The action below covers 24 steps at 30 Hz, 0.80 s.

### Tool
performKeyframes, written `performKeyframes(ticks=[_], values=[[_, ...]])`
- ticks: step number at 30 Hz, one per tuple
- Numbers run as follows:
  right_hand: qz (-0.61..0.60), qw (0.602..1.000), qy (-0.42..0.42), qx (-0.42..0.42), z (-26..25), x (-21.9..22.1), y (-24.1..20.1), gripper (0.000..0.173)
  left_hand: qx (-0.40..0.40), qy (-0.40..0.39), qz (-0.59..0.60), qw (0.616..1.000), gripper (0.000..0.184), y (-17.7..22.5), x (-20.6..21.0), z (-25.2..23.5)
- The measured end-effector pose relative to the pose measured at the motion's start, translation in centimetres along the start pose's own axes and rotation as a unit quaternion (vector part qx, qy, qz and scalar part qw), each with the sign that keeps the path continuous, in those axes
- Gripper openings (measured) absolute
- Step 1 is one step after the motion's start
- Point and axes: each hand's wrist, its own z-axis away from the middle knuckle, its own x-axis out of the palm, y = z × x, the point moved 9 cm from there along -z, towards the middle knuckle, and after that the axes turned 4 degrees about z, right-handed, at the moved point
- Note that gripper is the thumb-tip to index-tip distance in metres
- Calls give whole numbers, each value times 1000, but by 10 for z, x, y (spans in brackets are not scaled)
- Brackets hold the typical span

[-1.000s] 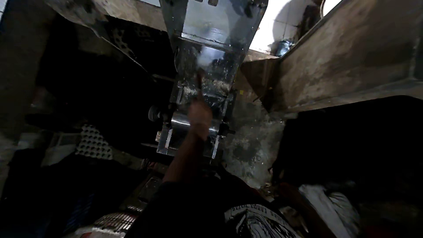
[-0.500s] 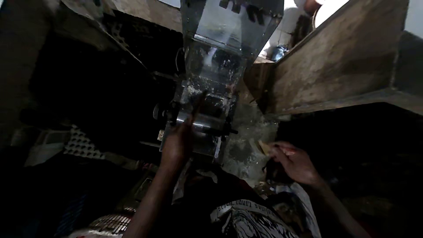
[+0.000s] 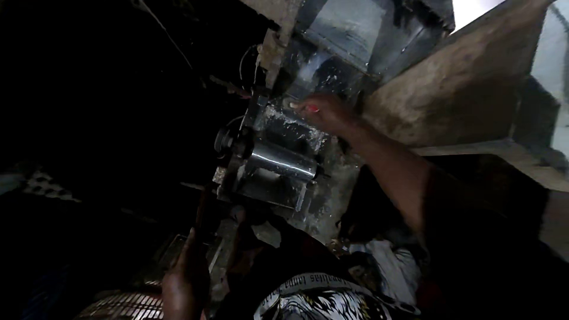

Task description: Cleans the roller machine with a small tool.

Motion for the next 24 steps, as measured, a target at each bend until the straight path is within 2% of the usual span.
performKeyframes(ticks=[2, 4, 6, 8, 9, 11, 13, 16, 19, 22, 24], values=[[51, 998, 23, 29, 9, -31, 7, 27, -10, -5, 10, 1000, 47, -10, -1, 2], [153, 985, 45, 67, 16, -48, 16, 32, -25, -15, 19, 999, 48, -17, -2, 2], [210, 972, 2, 106, 21, -39, 17, 34, -26, -19, 21, 999, 49, -19, -2, -2], [192, 970, -69, 132, 24, -18, 17, 34, -12, -10, 22, 1000, 48, -18, -4, -5], [165, 973, -70, 142, 25, -17, 17, 33, -11, -11, 28, 999, 48, -19, -6, -5], [157, 971, -28, 177, 25, -36, 10, 35, -12, -10, 48, 999, 48, -24, -6, -5], [215, 946, 1, 241, 24, -51, 4, 38, -17, -11, 56, 998, 48, -31, -4, -4], [238, 919, 4, 314, 14, -48, 8, 40, -21, -21, 53, 998, 47, -37, 4, -3], [165, 923, -26, 346, -1, -37, 20, 44, -5, -16, 64, 998, 47, -32, 1, -3], [200, 911, -6, 361, -4, -41, 7, 45, -13, -2, 71, 997, 48, -40, -2, -1], [207, 906, 1, 368, -4, -35, 16, 46, -43, -15, 74, 996, 49, -50, 1, 1]])
